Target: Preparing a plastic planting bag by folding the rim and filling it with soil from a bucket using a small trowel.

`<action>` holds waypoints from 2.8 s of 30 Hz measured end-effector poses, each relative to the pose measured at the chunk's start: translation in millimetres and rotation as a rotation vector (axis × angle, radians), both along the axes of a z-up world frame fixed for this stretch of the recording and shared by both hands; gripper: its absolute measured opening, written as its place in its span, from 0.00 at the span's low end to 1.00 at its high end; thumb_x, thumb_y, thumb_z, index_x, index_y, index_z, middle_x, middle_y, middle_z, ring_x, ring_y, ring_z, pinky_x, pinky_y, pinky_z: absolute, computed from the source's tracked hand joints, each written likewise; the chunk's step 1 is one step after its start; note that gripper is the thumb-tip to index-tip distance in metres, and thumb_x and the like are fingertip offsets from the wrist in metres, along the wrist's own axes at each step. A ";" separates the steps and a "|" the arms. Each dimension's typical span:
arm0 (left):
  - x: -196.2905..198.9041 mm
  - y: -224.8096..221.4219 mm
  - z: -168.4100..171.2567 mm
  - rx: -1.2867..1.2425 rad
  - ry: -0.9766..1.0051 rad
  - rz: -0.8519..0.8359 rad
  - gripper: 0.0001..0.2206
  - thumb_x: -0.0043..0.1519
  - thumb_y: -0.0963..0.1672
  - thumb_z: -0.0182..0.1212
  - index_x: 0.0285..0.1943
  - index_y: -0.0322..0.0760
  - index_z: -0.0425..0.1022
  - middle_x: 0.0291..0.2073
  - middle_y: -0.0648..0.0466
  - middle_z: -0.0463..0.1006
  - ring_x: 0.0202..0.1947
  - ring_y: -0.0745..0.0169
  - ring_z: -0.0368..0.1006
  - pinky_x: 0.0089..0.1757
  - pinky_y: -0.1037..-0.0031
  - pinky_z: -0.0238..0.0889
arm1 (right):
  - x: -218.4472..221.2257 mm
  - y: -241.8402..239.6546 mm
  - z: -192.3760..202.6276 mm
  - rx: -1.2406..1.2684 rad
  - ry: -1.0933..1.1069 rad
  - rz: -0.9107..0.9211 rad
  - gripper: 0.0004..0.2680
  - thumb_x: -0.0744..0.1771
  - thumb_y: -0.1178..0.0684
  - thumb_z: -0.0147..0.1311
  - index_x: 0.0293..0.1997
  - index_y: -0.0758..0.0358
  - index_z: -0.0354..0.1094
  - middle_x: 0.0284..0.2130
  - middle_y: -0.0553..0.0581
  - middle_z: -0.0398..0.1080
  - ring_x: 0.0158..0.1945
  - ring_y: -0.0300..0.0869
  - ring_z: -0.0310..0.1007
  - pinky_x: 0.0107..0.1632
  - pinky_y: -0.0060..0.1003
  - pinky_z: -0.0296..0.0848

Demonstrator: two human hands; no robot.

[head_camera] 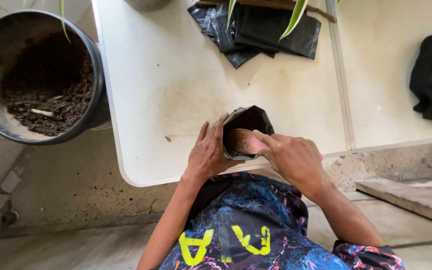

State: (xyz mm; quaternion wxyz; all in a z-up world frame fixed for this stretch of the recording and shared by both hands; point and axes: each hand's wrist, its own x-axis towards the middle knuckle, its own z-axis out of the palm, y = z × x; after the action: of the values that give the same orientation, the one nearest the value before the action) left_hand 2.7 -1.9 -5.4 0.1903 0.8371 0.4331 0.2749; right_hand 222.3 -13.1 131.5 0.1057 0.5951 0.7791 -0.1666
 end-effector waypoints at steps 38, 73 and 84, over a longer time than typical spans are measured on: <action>-11.0 -4.2 -6.1 -0.018 0.159 -0.057 0.54 0.65 0.60 0.71 0.81 0.30 0.32 0.80 0.45 0.52 0.76 0.47 0.62 0.72 0.45 0.51 | 46.6 60.1 -18.7 0.417 -0.262 0.481 0.12 0.67 0.42 0.63 0.57 0.28 0.75 0.41 0.38 0.80 0.49 0.40 0.77 0.69 0.49 0.50; 0.5 1.3 -5.7 -0.052 0.016 0.027 0.60 0.49 0.55 0.81 0.81 0.27 0.39 0.75 0.38 0.60 0.71 0.42 0.65 0.68 0.42 0.47 | 6.1 7.9 5.7 -0.053 -0.086 -0.005 0.11 0.71 0.40 0.46 0.50 0.45 0.76 0.38 0.57 0.71 0.29 0.66 0.79 0.35 0.60 0.79; 5.1 3.7 -3.5 0.018 0.041 0.026 0.58 0.50 0.57 0.78 0.81 0.29 0.43 0.73 0.39 0.62 0.69 0.41 0.66 0.66 0.41 0.52 | -9.1 13.1 -28.6 -0.011 0.049 -0.054 0.11 0.71 0.43 0.46 0.50 0.46 0.77 0.33 0.59 0.70 0.30 0.67 0.79 0.34 0.64 0.79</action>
State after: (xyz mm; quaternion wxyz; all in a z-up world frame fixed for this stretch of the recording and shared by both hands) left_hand 7.8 1.8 -8.9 0.1703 0.8384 0.4455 0.2639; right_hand 213.2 0.0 102.9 0.0852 0.6110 0.7642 -0.1883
